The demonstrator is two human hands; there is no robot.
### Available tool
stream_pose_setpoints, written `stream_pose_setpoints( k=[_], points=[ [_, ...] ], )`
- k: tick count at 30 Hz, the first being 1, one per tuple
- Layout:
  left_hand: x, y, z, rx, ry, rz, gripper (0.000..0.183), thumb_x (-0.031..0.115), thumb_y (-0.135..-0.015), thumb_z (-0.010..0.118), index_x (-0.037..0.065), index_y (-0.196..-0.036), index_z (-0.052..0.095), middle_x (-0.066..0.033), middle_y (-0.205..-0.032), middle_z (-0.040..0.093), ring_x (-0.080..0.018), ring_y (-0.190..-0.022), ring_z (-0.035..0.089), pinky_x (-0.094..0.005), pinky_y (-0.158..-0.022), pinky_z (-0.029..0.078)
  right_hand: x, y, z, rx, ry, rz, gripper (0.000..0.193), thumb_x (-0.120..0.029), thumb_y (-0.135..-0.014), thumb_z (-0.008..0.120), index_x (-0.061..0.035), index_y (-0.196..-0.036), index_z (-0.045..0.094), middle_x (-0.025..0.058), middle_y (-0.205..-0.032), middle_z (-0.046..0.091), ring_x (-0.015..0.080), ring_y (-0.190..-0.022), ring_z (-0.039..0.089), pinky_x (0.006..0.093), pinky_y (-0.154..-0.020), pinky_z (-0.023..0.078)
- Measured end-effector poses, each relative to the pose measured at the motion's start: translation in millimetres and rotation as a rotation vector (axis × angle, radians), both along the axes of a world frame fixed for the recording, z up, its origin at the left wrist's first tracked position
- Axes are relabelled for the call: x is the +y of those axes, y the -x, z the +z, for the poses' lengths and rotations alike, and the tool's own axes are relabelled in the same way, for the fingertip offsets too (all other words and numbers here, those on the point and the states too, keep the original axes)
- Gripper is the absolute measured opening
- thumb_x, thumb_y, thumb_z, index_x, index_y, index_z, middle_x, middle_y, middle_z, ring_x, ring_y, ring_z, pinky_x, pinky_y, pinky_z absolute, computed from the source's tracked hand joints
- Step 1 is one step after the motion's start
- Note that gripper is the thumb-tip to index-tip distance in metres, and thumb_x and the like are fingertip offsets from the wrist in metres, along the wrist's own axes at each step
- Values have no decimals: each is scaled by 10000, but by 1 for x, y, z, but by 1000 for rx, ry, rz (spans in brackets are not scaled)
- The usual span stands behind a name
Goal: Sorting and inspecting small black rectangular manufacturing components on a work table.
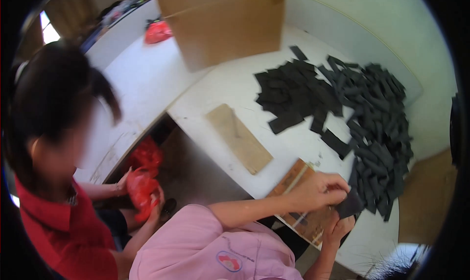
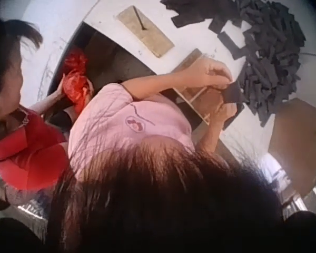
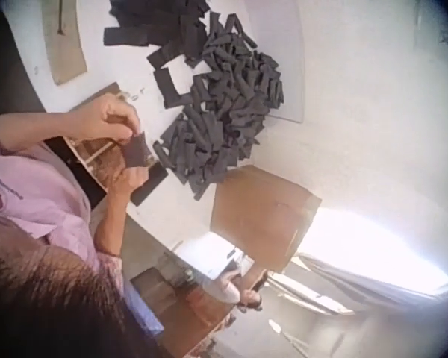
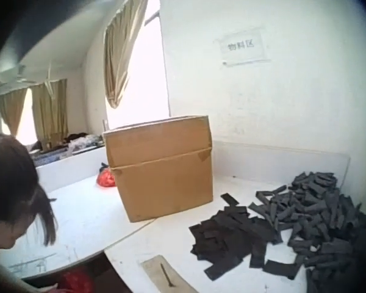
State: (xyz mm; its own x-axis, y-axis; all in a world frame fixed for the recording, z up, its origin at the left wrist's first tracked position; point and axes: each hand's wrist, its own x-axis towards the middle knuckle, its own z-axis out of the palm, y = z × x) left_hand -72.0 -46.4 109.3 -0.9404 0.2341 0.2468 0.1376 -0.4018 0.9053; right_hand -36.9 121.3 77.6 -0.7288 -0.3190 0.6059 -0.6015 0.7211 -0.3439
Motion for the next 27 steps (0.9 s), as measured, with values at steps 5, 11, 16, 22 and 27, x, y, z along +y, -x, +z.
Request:
stream_pose_setpoints(
  k=[5, 11, 16, 22, 27],
  points=[
    [-14, 30, -57, -240, 154, 254, 104, 65, -801, 527, -13, -847, 578, -30, -745, 593, -61, -702, 528, -196, -621, 421, 7, 57, 56, -103, 540, -98, 312, -190, -863, 410, -25, -601, 443, 17, -571, 448, 83, -527, 410, 227, -478, 278],
    [-24, 116, -111, -60, 678, 704, 226, 134, -738, 586, -18, -902, 550, -144, -729, 599, -249, -679, 591, -344, -609, 454, 43, 62, -17, -377, 608, -535, 186, -156, -832, 509, 27, -831, 548, 13, -582, 483, 65, -505, 425, 207, -473, 349],
    [-8, 184, -115, -210, 1097, 775, 366, 221, -703, 637, -28, -940, 511, -200, -842, 584, -319, -799, 582, -413, -667, 454, 32, -21, -60, -557, 770, -524, 144, -132, -847, 493, 3, -832, 541, -10, -573, 461, 43, -484, 417, 182, -433, 330],
    [-13, 209, -153, -163, 1140, 833, 202, 152, -672, 663, -14, -697, 549, -145, -699, 595, -235, -652, 597, -352, -577, 466, 18, -61, -55, -743, 765, -460, 149, -136, -849, 503, -1, -798, 541, 0, -576, 487, 48, -497, 447, 174, -449, 361],
    [-36, 141, -98, -247, 258, 509, 123, 24, -694, 625, -5, -767, 529, -6, -554, 512, -64, -409, 425, -200, -363, 308, 3, -63, -45, -790, 749, -435, 164, -141, -848, 510, 4, -782, 544, 8, -572, 499, 52, -514, 470, 181, -474, 387]
  ],
)
